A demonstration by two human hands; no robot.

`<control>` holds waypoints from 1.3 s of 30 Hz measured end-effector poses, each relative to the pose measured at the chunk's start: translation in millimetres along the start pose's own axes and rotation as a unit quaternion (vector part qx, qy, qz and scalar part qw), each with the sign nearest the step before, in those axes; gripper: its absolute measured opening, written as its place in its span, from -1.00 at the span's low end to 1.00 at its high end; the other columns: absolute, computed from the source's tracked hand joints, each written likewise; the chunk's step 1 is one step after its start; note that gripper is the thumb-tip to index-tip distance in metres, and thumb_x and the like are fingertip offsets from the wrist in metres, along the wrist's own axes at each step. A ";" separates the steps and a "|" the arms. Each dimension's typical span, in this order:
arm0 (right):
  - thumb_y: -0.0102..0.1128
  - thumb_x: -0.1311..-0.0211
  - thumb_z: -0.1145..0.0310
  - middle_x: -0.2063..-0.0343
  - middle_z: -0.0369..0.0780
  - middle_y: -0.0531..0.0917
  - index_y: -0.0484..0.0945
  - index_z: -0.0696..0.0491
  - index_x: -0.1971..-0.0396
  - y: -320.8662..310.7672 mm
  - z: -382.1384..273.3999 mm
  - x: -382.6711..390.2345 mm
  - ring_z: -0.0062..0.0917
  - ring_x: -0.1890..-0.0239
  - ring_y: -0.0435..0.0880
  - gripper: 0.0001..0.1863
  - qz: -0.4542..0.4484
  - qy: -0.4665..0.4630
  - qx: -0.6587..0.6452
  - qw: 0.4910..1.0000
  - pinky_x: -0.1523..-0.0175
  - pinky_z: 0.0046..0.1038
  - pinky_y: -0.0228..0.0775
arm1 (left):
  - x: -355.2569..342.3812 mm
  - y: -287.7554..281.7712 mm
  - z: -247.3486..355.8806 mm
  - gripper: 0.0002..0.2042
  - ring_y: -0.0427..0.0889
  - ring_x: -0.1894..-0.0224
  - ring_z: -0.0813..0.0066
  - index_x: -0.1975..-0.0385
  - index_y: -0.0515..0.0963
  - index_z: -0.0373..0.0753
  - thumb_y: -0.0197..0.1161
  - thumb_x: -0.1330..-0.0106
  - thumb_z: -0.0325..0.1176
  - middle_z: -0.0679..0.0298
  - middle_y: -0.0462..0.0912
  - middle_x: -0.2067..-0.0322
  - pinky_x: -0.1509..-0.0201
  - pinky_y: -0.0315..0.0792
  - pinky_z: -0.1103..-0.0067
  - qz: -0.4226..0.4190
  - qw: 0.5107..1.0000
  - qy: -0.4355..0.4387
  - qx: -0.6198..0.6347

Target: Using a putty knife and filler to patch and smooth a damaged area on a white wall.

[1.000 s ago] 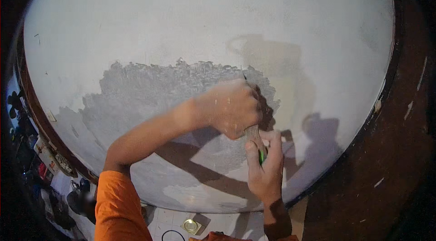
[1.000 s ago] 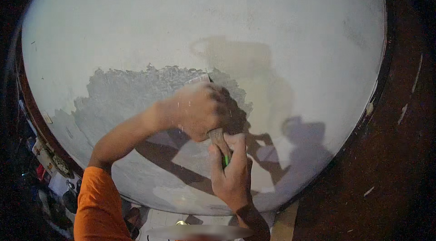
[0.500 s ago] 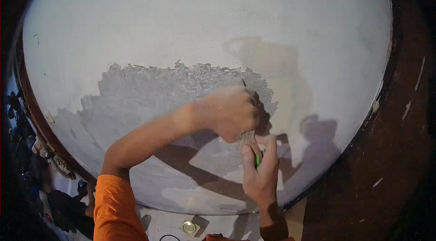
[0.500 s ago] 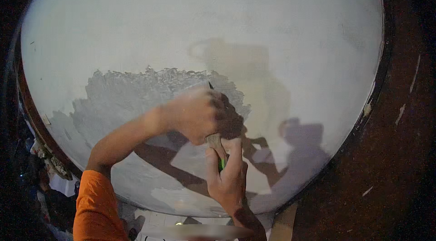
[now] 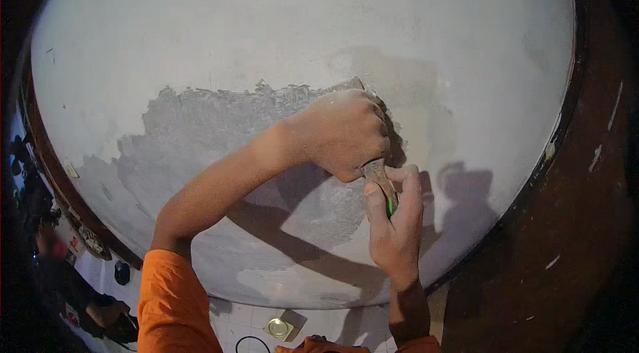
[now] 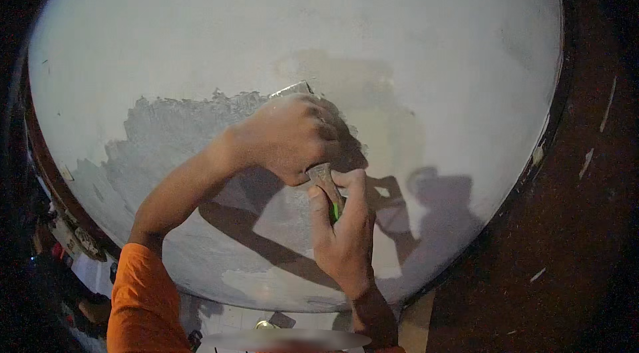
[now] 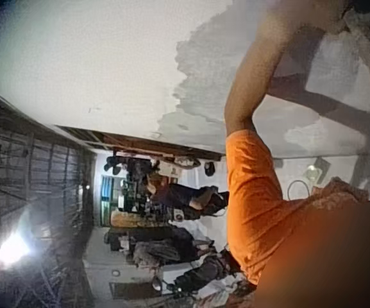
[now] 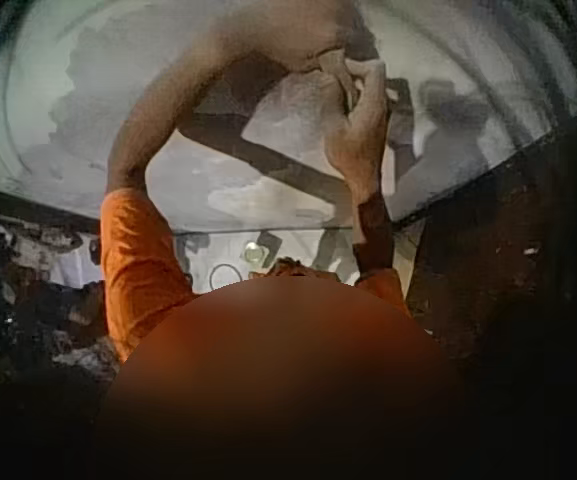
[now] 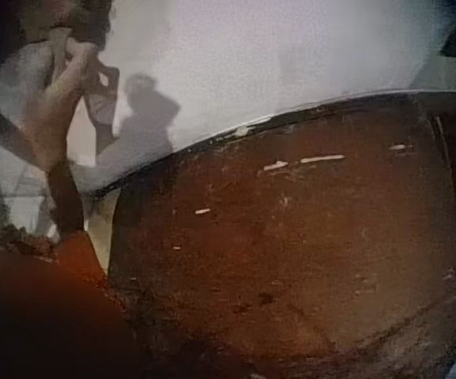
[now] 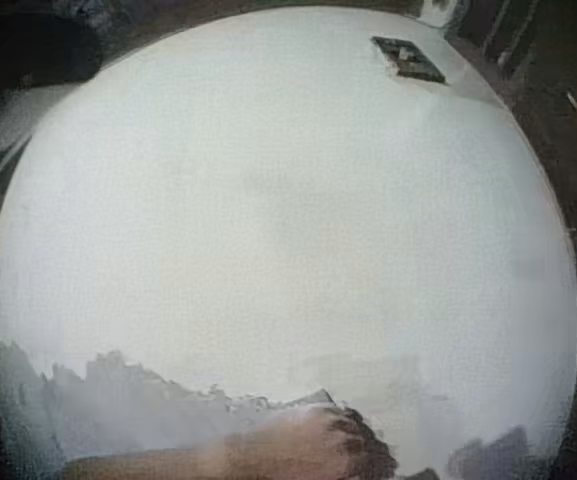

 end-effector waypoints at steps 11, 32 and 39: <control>0.13 -0.36 0.34 0.35 0.05 0.54 0.33 0.18 0.19 -9.1 1.6 3.2 -0.14 0.30 0.58 -0.75 -0.041 0.089 -0.032 0.995 0.17 -0.19 0.36 | -2.1 10.8 5.2 -0.79 0.66 0.43 0.14 0.66 0.62 -0.23 0.23 0.13 -0.20 0.14 0.64 0.59 0.23 0.52 0.36 0.001 1.000 -0.001 0.017; 0.13 -0.33 0.38 0.47 -0.15 0.51 0.36 0.16 0.16 0.1 6.1 5.2 -0.55 0.39 0.48 -0.78 -0.022 -0.013 -0.002 1.000 0.25 -0.42 0.32 | 11.5 6.2 15.3 -0.74 0.61 0.41 0.17 0.64 0.51 -0.22 0.27 0.24 -0.16 0.22 0.54 0.60 0.19 0.49 0.35 0.013 0.999 -0.009 0.034; 0.15 -0.34 0.32 0.40 -0.11 0.54 0.37 0.15 0.17 -0.7 0.6 23.8 -0.45 0.36 0.50 -0.75 -0.040 0.036 -0.010 0.999 0.20 -0.37 0.35 | 20.7 18.7 27.2 -0.74 0.61 0.37 0.15 0.62 0.50 -0.25 0.27 0.25 -0.19 0.21 0.53 0.60 0.18 0.51 0.34 0.058 0.992 -0.012 0.107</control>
Point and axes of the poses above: each hand's wrist, its own x-axis away from the middle knuckle, its own y-axis out of the palm, z = x × y, the point moved 1 cm from there along -x, towards the middle knuckle
